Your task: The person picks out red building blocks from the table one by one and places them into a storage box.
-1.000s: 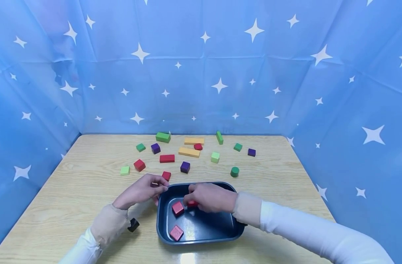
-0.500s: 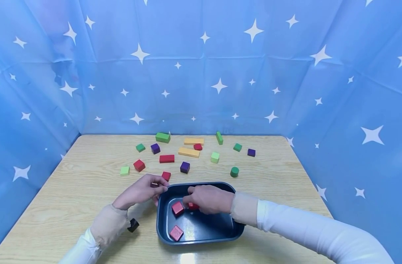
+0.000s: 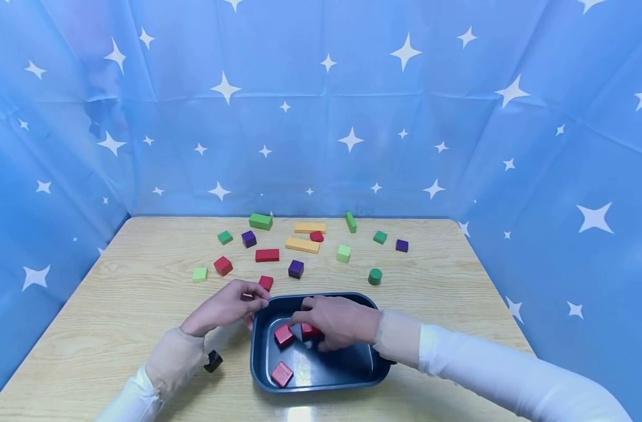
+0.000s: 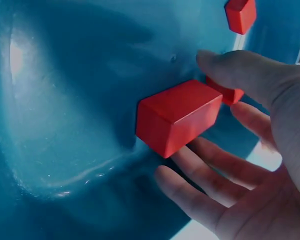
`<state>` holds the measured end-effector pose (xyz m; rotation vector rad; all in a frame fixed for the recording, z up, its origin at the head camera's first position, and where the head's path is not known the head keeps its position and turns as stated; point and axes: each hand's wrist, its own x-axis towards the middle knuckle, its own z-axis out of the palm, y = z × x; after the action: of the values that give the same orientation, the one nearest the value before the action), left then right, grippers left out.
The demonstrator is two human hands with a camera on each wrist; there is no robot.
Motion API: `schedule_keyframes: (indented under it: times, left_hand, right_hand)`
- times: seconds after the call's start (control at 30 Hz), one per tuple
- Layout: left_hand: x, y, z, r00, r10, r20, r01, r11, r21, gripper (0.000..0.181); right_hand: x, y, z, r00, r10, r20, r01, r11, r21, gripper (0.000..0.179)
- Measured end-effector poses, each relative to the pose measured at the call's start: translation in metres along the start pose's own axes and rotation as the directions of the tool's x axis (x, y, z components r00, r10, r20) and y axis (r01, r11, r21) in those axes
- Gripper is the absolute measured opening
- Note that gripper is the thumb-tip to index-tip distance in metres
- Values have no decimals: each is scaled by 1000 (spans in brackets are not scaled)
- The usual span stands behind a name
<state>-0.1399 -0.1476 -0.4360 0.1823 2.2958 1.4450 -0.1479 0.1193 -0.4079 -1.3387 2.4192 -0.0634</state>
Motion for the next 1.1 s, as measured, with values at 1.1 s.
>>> schedule_keyframes:
  times: [1.1]
  left_hand:
    - [1, 0, 0, 1000, -2, -4, 2, 1000, 18, 14]
  right_hand:
    - [-18, 26, -48, 968, 5, -252, 34, 988, 149, 89]
